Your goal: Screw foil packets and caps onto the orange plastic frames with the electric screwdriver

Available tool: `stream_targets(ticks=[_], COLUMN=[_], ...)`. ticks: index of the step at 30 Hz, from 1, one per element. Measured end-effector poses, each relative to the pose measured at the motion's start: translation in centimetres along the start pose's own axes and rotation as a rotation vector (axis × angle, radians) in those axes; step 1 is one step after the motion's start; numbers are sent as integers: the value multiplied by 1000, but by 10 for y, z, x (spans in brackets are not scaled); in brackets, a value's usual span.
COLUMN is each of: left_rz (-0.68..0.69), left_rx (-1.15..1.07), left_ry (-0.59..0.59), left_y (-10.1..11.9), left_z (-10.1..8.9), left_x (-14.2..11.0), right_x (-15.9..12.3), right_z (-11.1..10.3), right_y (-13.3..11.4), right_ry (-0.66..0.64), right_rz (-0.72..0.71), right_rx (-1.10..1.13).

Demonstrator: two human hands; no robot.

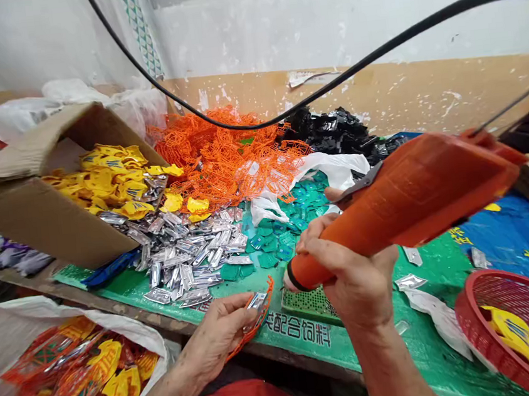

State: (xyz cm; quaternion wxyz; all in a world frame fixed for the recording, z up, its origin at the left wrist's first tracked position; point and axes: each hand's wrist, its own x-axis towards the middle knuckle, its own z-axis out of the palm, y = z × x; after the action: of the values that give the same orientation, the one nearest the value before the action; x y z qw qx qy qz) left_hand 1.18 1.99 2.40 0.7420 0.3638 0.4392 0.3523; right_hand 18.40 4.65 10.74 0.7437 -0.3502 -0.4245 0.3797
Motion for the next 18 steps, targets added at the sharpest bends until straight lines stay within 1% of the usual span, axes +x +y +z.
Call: stream_targets(ticks=[4, 7, 12, 18], left_rz=[6, 7, 4, 13], left_rx=[-8, -21, -39, -33], left_ry=[-22, -25, -34, -46], left_y=[-1, -1, 1, 2], left_z=[-1, -2, -2, -3], left_x=[-1, -3, -4, -3], right_x=[-13, -17, -19, -20], right_z=[18, 26, 30, 31], right_y=[0, 4, 9, 8], right_ry=[-38, -50, -68, -44], right_rz=[25, 31, 58, 99], right_rx=[60, 80, 76, 60])
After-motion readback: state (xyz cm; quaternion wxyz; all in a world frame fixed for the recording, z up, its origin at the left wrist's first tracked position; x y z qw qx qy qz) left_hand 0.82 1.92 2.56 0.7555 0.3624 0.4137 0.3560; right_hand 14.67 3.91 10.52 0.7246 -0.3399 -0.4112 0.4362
